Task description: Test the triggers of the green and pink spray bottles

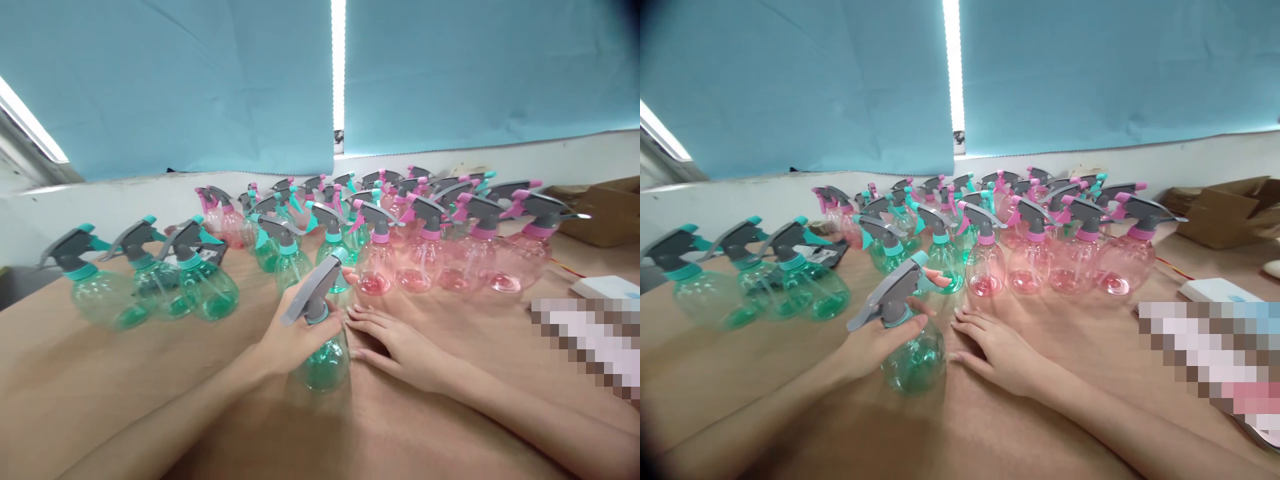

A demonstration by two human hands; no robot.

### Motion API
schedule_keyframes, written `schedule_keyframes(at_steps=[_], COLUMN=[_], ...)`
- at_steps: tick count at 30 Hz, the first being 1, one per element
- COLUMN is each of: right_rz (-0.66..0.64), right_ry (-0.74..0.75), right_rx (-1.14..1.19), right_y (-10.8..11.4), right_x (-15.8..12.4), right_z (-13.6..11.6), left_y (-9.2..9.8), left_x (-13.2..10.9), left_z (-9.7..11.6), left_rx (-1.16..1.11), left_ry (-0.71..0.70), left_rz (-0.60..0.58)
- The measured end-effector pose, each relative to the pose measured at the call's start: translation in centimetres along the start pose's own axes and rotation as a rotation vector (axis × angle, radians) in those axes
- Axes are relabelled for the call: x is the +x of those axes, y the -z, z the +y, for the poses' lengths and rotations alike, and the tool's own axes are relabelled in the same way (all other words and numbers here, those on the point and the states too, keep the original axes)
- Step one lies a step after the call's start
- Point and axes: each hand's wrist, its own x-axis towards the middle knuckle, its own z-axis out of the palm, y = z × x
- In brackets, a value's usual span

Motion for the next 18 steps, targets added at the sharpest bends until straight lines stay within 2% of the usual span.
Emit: schedule_keyframes(at_steps=[8, 13, 18], right_rz=[0.002, 0.004, -0.005], right_ry=[-0.011, -0.011, -0.016], right_rx=[0.002, 0.003, -0.007], right_y=[0.05, 0.04, 0.08], right_x=[-0.02, -0.04, 0.00], right_z=[-0.10, -0.09, -0.09], left_y=[-0.24, -0.30, -0.44], left_x=[-0.18, -0.06, 0.07], left_z=[0.47, 0.20, 0.48], left_rx=[0.048, 0.036, -0.075], left_ry=[-0.012, -0.025, -0.005], left_rz=[0.062, 0.031, -0.006])
